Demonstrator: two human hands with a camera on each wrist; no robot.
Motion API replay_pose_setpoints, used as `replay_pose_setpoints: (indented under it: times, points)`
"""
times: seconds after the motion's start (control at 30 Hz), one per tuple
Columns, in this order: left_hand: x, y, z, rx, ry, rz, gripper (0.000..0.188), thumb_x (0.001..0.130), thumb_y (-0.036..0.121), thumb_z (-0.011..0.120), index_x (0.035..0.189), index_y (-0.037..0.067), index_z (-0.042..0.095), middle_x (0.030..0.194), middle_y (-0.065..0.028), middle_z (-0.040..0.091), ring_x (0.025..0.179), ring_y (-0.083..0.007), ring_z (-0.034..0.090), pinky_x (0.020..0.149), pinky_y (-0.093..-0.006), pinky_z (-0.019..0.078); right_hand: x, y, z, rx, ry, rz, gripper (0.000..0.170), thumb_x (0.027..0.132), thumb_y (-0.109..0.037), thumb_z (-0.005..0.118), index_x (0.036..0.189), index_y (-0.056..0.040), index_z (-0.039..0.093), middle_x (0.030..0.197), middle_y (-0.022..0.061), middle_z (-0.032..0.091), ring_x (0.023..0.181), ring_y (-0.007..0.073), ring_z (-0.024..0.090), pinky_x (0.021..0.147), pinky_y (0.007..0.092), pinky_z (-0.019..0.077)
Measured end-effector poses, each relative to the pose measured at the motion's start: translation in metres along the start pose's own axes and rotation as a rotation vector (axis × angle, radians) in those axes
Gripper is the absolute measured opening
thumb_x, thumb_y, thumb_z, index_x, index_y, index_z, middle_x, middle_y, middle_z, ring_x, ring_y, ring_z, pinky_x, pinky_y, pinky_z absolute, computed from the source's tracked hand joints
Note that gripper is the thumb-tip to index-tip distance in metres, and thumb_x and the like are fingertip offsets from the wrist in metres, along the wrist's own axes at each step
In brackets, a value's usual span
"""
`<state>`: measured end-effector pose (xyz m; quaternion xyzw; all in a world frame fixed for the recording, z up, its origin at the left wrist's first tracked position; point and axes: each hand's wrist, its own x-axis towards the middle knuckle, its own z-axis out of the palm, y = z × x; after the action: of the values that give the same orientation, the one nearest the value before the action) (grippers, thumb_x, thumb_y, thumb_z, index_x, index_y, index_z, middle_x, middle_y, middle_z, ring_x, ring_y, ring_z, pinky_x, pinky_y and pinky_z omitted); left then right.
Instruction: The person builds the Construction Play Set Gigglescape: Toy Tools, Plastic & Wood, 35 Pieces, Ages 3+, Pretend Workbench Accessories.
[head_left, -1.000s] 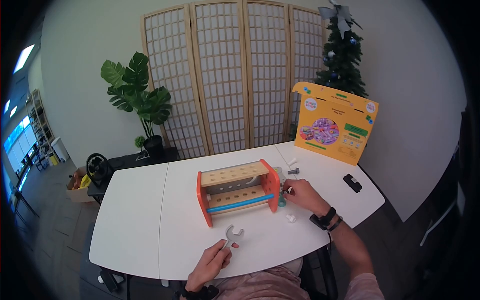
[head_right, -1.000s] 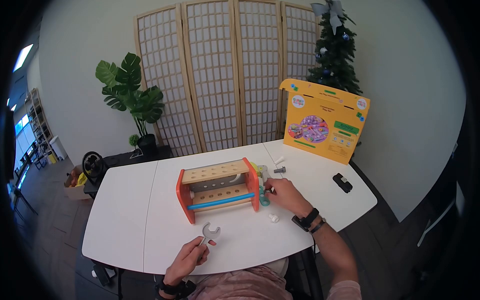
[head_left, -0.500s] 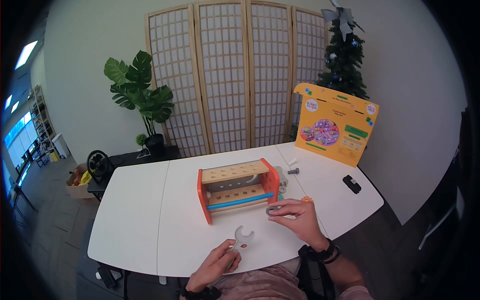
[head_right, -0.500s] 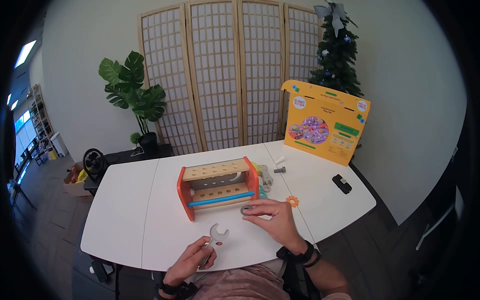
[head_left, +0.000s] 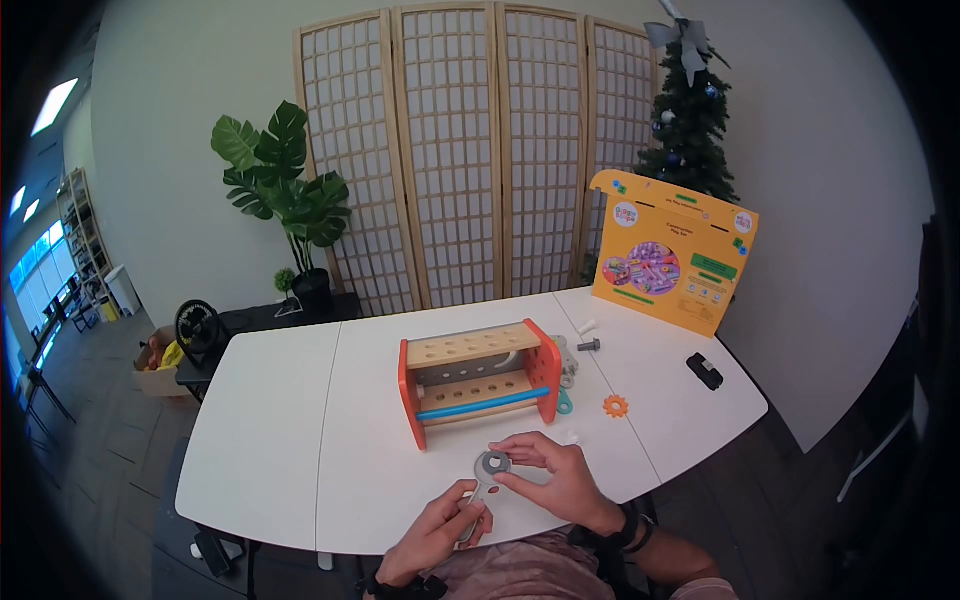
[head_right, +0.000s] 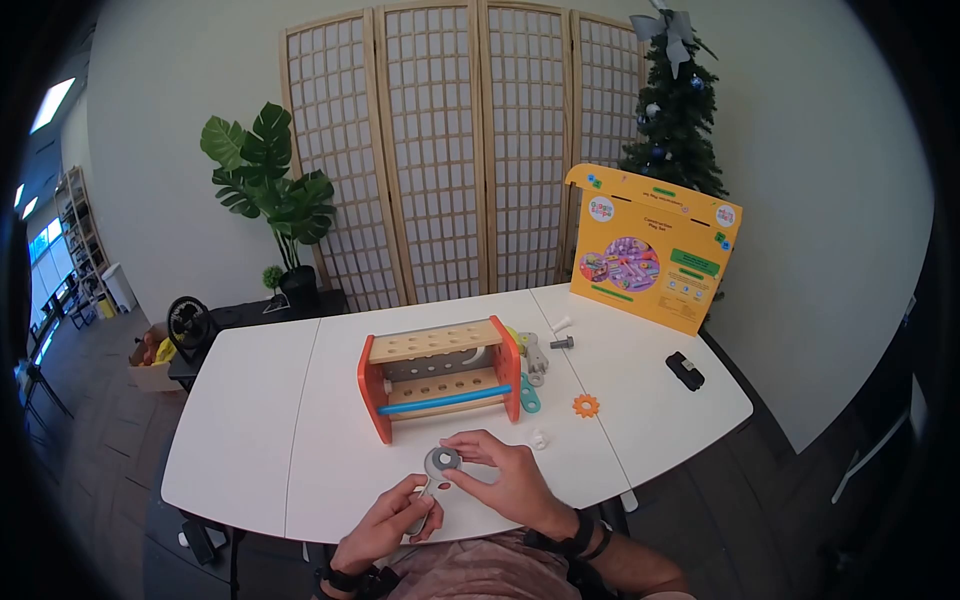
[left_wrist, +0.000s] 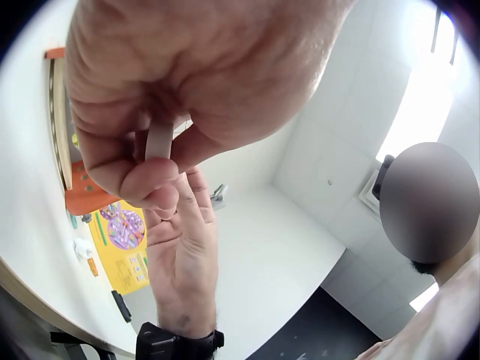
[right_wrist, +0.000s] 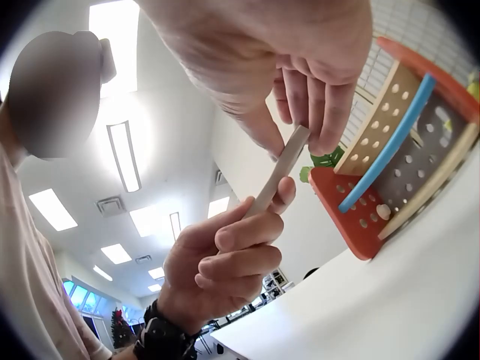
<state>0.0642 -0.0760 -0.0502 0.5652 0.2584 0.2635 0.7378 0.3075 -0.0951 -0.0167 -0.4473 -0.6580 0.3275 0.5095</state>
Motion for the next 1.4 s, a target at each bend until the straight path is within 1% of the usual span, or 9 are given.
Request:
replay_pose_setpoints:
  times: [0.27,0.47,0.53,0.67,0.73,0.9,0.97,1.07,1.4]
  points:
    - [0.003,-0.002,0.003,-0.047,-0.044,0.018,0.027,0.123,0.016,0.046,0.148,0.006,0.048,0.106,-0.0113,0.072,0.082,-0.0121,0.062,0.069,-0.0270,0.0502,0.008,-0.008,-0.014,0.105,-0.027,-0.005,0.051,0.096,0.001,0.084,0.143,0.0034,0.065,0.136,0.0133,0.076,0.127,0.0221,0.075,0.111,0.0357,0.0612]
    - [0.005,0.009,0.003,-0.055,0.014,0.017,0.026,0.123,0.016,0.042,0.145,0.004,0.050,0.100,-0.0084,0.067,0.080,-0.0124,0.057,0.070,-0.0280,0.0466,0.067,0.027,-0.108,-0.359,0.381,-0.172,0.030,0.106,-0.009,0.074,0.135,0.0006,0.073,0.108,0.0104,0.083,0.086,0.0145,0.078,0.082,0.0304,0.0629]
    - [0.009,0.017,0.003,0.034,0.069,0.017,0.029,0.122,0.017,0.041,0.145,0.003,0.052,0.094,-0.0078,0.062,0.077,-0.0135,0.053,0.072,-0.0286,0.0446,0.099,0.057,-0.152,-0.534,0.273,-0.001,0.034,0.104,-0.008,0.070,0.137,-0.0009,0.072,0.116,0.0169,0.082,0.096,0.0262,0.080,0.091,0.0389,0.0642]
    - [0.031,0.020,-0.001,-0.079,0.072,0.057,0.032,0.120,0.015,0.042,0.148,0.003,0.051,0.101,-0.0076,0.061,0.084,-0.0143,0.053,0.079,-0.0290,0.0446,0.131,0.149,-0.203,-0.937,0.204,-0.064,0.042,0.098,-0.001,0.066,0.140,-0.0033,0.072,0.126,0.0232,0.079,0.112,0.0398,0.077,0.105,0.0471,0.0602]
    - [0.043,0.030,-0.001,-0.094,0.086,0.045,0.035,0.119,0.014,0.043,0.151,0.003,0.049,0.110,-0.0087,0.063,0.091,-0.0151,0.054,0.085,-0.0302,0.0473,0.141,0.166,-0.211,-0.926,0.037,0.254,0.052,0.092,0.003,0.063,0.143,-0.0066,0.072,0.131,0.0256,0.076,0.124,0.0453,0.070,0.114,0.0514,0.0540]
    - [0.080,0.039,-0.014,-0.149,0.026,-0.070,0.039,0.119,0.012,0.041,0.158,0.006,0.040,0.141,-0.0141,0.066,0.108,-0.0166,0.063,0.105,-0.0343,0.0547,0.147,0.183,-0.220,-1.037,-0.019,0.213,0.045,0.089,0.004,0.066,0.131,-0.0074,0.077,0.124,0.0221,0.077,0.118,0.0409,0.073,0.106,0.0496,0.0578]
    - [0.092,0.045,-0.016,-0.155,0.002,-0.076,0.039,0.119,0.011,0.042,0.158,0.005,0.039,0.145,-0.0166,0.064,0.114,-0.0189,0.065,0.109,-0.0353,0.0557,0.145,0.187,-0.220,-0.952,0.050,0.039,0.029,0.086,0.005,0.070,0.111,-0.0057,0.080,0.115,0.0192,0.077,0.114,0.0390,0.073,0.102,0.0485,0.0584]
    - [0.110,0.051,-0.017,-0.191,-0.026,-0.095,0.039,0.120,0.011,0.043,0.157,0.003,0.037,0.151,-0.0212,0.061,0.125,-0.0241,0.068,0.115,-0.0368,0.0574,0.148,0.184,-0.217,-0.940,0.076,0.095,0.018,0.083,0.005,0.073,0.098,-0.0050,0.078,0.108,0.0176,0.075,0.111,0.0384,0.072,0.101,0.0481,0.0584]
    - [0.146,0.066,-0.018,-0.343,-0.001,-0.079,0.038,0.119,0.008,0.048,0.154,-0.003,0.038,0.154,-0.0271,0.058,0.132,-0.0325,0.070,0.118,-0.0384,0.0605,0.153,0.198,-0.228,-0.988,0.032,0.131,0.024,0.075,0.003,0.081,0.097,-0.0056,0.079,0.104,0.0176,0.078,0.105,0.0379,0.075,0.094,0.0464,0.0604]
